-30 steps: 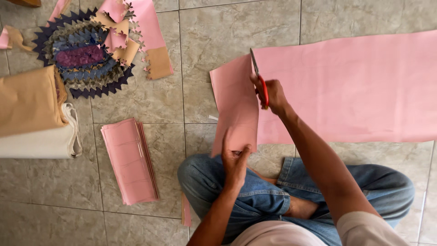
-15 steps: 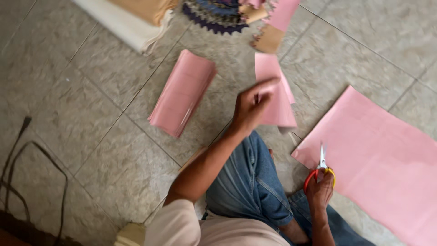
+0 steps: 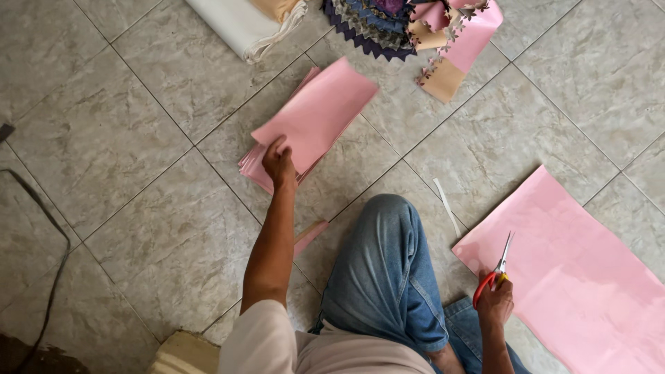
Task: The person sits on the floor and cuts pink leather sheets with scissors, following drawn outlines to cut out pattern pieces. They stack the cut pieces with others, reposition and turn the sheets to reach new outlines, and continue cutting along the marked curves.
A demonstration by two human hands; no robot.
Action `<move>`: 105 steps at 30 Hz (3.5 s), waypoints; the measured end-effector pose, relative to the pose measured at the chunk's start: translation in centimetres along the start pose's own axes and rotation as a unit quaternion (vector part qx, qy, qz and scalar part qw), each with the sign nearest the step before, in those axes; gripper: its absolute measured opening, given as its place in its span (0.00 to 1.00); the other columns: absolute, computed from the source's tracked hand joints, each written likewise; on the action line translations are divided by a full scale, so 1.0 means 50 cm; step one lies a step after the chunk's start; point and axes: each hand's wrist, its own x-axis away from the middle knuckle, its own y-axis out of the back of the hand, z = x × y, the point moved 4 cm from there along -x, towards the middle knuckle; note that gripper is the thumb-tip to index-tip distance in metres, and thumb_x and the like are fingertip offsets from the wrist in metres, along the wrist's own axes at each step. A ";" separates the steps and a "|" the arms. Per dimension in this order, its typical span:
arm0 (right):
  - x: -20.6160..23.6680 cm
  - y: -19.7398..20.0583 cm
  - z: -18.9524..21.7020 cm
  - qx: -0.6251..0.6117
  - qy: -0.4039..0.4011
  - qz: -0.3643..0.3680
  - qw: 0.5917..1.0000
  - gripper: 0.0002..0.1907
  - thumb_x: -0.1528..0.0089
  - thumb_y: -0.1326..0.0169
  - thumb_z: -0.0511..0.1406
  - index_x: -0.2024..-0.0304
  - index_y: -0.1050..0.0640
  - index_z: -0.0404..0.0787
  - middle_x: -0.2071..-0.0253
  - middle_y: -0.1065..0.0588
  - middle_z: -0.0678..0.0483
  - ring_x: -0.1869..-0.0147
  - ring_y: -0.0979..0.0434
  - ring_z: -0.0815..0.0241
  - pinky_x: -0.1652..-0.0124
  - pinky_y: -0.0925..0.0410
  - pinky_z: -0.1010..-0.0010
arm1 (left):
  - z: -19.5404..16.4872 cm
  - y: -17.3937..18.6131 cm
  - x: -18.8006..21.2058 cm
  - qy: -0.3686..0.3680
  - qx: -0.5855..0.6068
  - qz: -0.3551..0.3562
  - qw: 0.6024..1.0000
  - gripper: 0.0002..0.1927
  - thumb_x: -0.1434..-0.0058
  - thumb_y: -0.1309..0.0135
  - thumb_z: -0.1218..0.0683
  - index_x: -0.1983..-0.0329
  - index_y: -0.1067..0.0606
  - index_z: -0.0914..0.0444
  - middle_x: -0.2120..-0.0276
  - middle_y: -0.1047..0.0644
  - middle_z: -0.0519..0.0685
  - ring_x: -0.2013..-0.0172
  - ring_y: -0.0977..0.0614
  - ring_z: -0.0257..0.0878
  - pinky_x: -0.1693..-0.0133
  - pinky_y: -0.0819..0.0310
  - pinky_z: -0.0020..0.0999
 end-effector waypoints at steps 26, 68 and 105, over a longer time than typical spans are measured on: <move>0.003 0.244 -0.220 -0.039 -0.161 -0.361 0.918 0.22 0.38 0.37 0.40 0.51 0.29 0.31 0.52 0.26 0.40 0.46 0.26 0.39 0.48 0.34 0.53 | -0.017 -0.370 0.654 -0.272 -0.150 0.547 0.777 0.20 0.32 0.47 0.62 0.36 0.28 0.67 0.35 0.28 0.60 0.32 0.28 0.56 0.33 0.34 0.45; 0.079 0.086 -0.017 -0.400 -0.235 0.265 0.845 0.46 0.38 0.63 0.66 0.59 0.22 0.29 0.77 0.30 0.51 0.77 0.26 0.58 0.73 0.31 0.67 | 0.349 -0.565 0.858 0.217 -0.152 0.473 0.841 0.24 0.33 0.42 0.58 0.34 0.27 0.66 0.56 0.20 0.52 0.60 0.19 0.37 0.56 0.20 0.32; -0.011 0.070 0.035 -0.430 -0.201 0.264 0.840 0.45 0.37 0.61 0.64 0.68 0.22 0.26 0.86 0.32 0.54 0.86 0.29 0.61 0.82 0.34 0.70 | 0.262 -0.476 0.867 0.218 -0.212 0.484 0.821 0.20 0.38 0.44 0.64 0.42 0.23 0.69 0.59 0.18 0.55 0.62 0.17 0.38 0.59 0.22 0.31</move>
